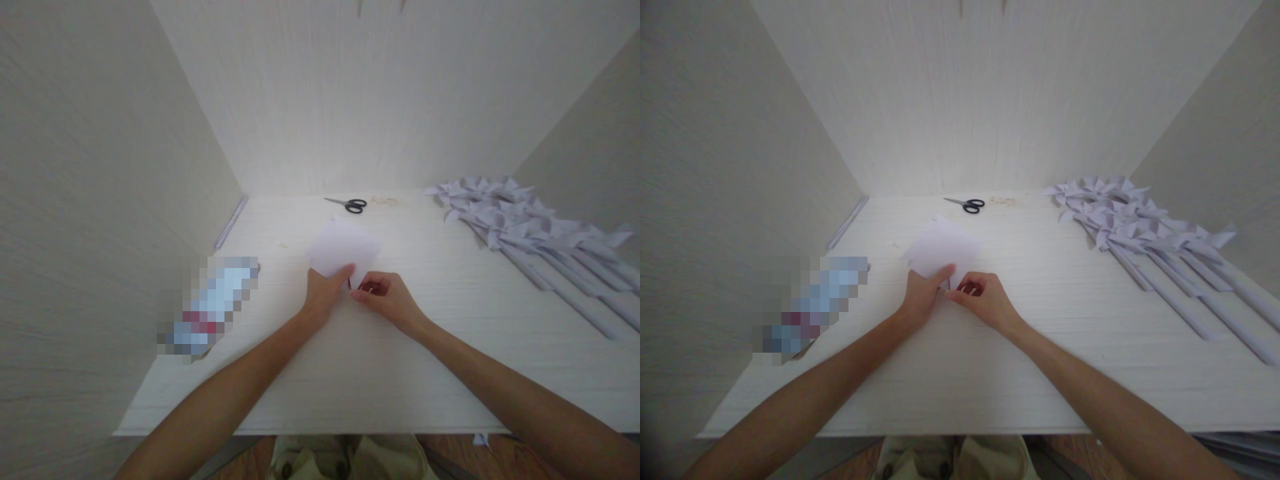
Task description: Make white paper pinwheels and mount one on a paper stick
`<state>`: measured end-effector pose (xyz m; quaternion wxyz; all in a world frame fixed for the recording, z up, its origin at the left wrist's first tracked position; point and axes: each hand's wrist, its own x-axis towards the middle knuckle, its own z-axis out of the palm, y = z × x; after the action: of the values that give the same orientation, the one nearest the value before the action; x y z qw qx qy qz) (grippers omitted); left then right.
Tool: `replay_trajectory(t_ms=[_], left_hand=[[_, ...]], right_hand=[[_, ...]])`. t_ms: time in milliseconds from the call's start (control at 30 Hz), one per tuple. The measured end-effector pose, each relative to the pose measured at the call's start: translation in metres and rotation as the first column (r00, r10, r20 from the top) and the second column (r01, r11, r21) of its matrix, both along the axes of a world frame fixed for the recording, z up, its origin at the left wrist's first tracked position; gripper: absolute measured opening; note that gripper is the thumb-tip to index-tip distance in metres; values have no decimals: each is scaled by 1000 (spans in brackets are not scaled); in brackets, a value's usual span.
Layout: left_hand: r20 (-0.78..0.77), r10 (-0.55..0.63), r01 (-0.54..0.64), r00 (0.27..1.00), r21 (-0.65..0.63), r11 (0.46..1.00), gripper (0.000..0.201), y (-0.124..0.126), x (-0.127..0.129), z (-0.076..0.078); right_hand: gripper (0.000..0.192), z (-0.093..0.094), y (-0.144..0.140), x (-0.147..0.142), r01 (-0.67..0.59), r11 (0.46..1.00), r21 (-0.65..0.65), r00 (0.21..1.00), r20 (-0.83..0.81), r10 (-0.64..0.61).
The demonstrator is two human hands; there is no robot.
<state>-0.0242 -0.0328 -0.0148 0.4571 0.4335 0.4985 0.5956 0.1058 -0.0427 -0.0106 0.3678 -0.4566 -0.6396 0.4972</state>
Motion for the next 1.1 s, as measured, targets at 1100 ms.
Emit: replay_trajectory(t_ms=[1100], left_hand=[[215,4,6,977,-46,999,26,8,-8,-2]], right_hand=[[19,-4,9,4,270,960,-78,925,-257,-281]])
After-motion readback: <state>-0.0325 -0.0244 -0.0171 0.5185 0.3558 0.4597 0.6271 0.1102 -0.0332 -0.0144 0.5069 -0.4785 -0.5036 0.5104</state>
